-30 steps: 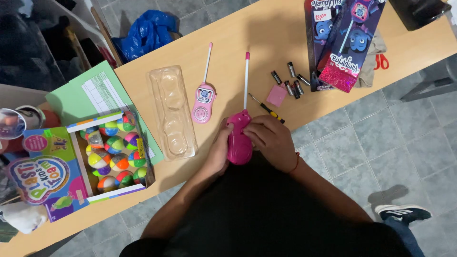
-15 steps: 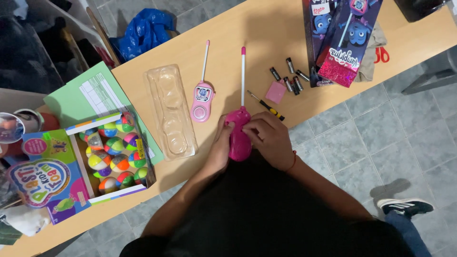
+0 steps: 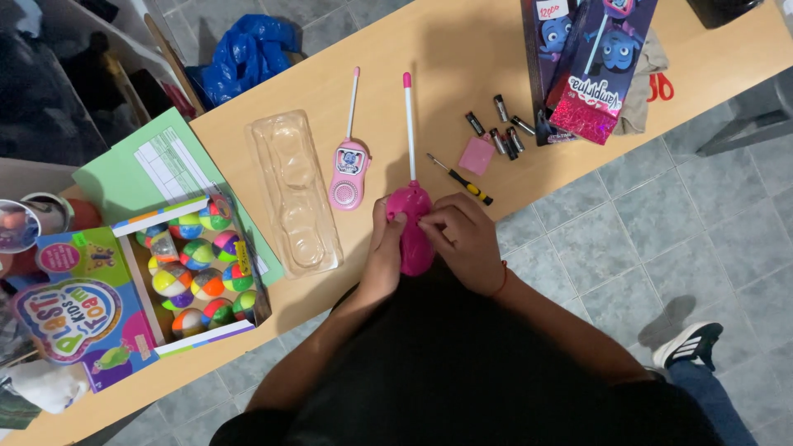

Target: Inserting batteries into a toy walkie-talkie and securing the battery cover with a screwdriver

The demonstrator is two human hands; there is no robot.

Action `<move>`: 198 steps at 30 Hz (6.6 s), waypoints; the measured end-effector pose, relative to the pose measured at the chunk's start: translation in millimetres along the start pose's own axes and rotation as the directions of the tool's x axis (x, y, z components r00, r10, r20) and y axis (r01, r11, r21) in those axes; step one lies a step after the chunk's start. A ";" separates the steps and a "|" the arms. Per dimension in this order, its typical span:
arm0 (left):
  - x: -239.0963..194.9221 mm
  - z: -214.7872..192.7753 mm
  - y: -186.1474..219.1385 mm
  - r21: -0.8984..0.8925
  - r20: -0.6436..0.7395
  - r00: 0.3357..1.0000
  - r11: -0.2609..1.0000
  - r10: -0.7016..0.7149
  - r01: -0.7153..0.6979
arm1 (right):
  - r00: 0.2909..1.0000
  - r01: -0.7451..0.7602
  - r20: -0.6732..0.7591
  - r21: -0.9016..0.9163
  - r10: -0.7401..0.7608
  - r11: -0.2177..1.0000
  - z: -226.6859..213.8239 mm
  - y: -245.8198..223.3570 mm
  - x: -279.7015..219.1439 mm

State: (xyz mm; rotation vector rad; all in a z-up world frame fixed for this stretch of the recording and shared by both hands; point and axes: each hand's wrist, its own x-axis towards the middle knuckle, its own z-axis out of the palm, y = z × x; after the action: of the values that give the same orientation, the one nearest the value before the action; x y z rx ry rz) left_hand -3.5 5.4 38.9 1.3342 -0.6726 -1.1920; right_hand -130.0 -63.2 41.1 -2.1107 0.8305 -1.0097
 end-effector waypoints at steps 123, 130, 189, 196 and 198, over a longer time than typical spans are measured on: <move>-13.2 6.3 -18.5 -0.423 0.062 0.998 0.906 0.014 0.014 | 0.973 0.160 0.160 0.053 -0.167 0.986 -56.3 -32.4 27.2; -10.3 5.8 -18.5 -0.401 0.042 0.998 0.916 0.040 -0.019 | 0.979 0.115 0.162 0.061 -0.123 0.991 -54.6 -41.2 30.0; -23.9 19.3 -0.6 -0.437 0.415 0.891 0.819 -0.184 0.372 | 0.996 0.031 -0.086 0.211 -0.013 0.977 -90.9 -76.8 -1.9; -33.4 4.6 9.8 -0.472 0.481 0.870 0.803 -0.110 0.363 | 0.974 0.065 -0.164 0.864 0.157 0.499 -93.2 -107.9 -9.7; -35.1 -1.2 2.5 -0.482 0.484 0.870 0.803 -0.089 0.350 | 0.965 0.116 -0.182 0.943 0.190 0.312 -95.1 -124.2 -6.3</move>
State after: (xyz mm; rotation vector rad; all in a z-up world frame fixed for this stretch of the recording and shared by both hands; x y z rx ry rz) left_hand -12.9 37.6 49.7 0.6512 -0.4201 -1.7590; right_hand -179.2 -11.4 180.3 -0.8827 0.1970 -1.3174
